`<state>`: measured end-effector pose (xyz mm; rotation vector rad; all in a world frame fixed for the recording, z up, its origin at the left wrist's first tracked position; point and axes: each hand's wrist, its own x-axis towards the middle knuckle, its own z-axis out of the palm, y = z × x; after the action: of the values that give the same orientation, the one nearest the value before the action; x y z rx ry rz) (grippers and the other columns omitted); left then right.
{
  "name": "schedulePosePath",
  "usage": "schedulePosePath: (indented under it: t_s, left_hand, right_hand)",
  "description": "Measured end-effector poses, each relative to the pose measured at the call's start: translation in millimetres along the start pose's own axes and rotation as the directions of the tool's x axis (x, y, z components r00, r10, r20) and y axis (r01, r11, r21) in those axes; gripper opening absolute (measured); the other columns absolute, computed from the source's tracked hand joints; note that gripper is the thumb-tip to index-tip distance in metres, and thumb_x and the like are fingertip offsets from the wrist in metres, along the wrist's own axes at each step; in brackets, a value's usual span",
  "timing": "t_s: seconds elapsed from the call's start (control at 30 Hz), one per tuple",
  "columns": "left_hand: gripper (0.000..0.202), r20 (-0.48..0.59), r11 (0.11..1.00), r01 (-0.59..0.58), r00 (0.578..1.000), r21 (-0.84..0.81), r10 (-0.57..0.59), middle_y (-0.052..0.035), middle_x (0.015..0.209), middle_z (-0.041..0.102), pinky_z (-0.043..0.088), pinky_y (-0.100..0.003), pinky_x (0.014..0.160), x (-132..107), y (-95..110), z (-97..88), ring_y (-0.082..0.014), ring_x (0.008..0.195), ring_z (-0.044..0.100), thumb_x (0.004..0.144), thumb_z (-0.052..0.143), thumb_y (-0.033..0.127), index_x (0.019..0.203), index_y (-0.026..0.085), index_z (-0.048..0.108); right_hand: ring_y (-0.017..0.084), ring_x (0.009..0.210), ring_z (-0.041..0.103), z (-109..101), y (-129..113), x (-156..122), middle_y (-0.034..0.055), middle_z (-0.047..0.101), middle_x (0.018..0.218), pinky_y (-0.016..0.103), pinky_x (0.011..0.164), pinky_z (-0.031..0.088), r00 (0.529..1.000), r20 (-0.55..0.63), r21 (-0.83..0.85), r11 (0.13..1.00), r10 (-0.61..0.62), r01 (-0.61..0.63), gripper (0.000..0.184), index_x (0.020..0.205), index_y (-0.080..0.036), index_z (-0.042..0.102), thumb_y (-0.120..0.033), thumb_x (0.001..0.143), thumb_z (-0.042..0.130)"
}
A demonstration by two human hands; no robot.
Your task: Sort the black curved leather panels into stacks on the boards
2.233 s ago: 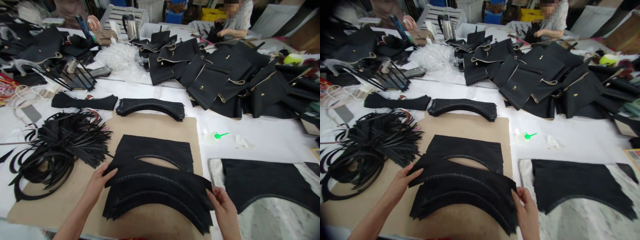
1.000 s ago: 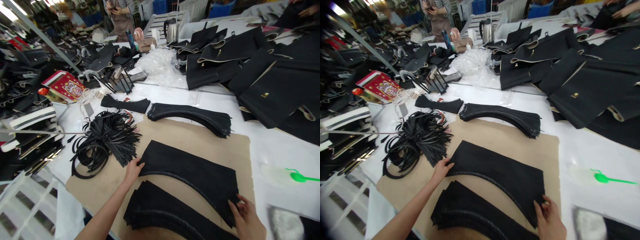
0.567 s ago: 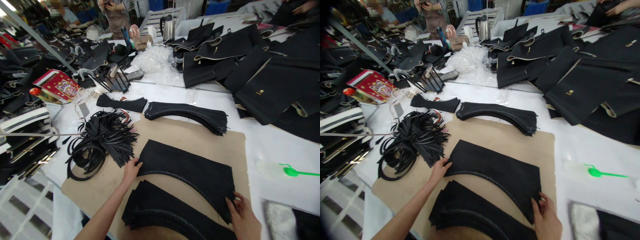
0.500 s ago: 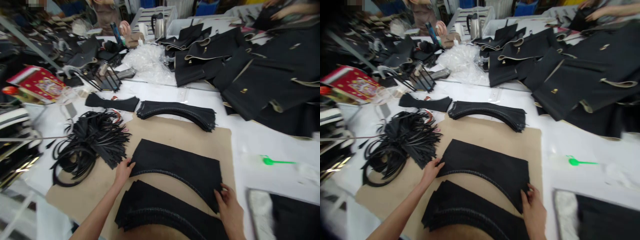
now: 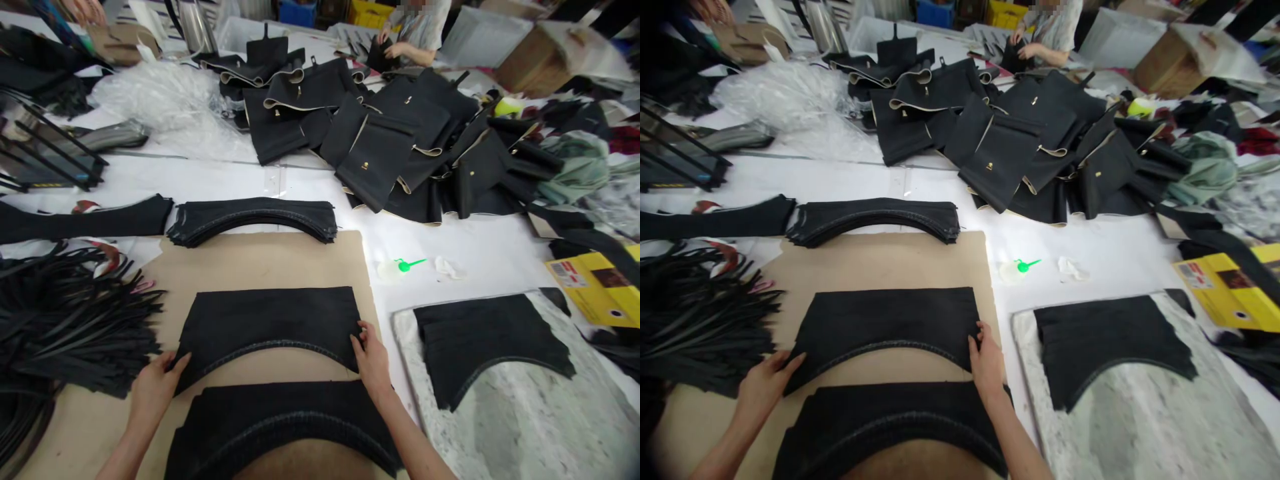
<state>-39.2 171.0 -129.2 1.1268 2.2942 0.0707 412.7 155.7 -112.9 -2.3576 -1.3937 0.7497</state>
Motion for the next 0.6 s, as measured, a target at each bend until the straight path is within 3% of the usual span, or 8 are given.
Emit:
schedulePosePath:
  t_s: [0.13,0.33,0.6]
  left_hand:
    - [0.027,-0.044,1.0,0.002,0.999,-0.019,-0.003,-0.0131,0.089,0.071,0.043,-0.033,0.068,-10.9,10.9,-5.7,-0.0326,0.088,0.064,0.073,0.054,0.045,0.077,0.019,0.06]
    - [0.017,-0.108,0.998,-0.067,0.992,-0.018,0.065,-0.002,0.074,0.066,0.037,-0.025,0.063,-13.1,12.8,-3.8,-0.0179,0.071,0.061,0.079,0.054,0.034,0.071,0.02,0.056]
    - [0.014,-0.203,0.997,-0.049,0.978,-0.06,0.036,-0.0002,0.071,0.058,0.035,-0.027,0.061,-18.1,8.5,-2.3,-0.0183,0.069,0.058,0.077,0.06,0.03,0.081,0.021,0.051]
  right_hand:
    - [0.023,0.072,0.06,-1.9,0.1,-2.5,0.0036,0.06,0.085,0.036,0.069,0.043,1.0,0.03,0.033,0.999,0.0,-0.001,0.043,0.12,-0.023,0.045,-0.046,0.084,0.037]
    - [0.028,0.075,0.061,9.6,8.7,4.5,0.0059,0.062,0.09,0.038,0.064,0.043,0.999,0.03,-0.08,0.996,0.044,-0.041,0.057,0.121,-0.024,0.046,-0.062,0.078,0.039]
    - [0.033,0.095,0.058,5.3,-6.6,-0.1,0.0135,0.054,0.109,0.044,0.068,0.046,0.998,-0.048,-0.197,0.98,-0.034,0.024,0.057,0.119,-0.021,0.05,-0.061,0.083,0.032]
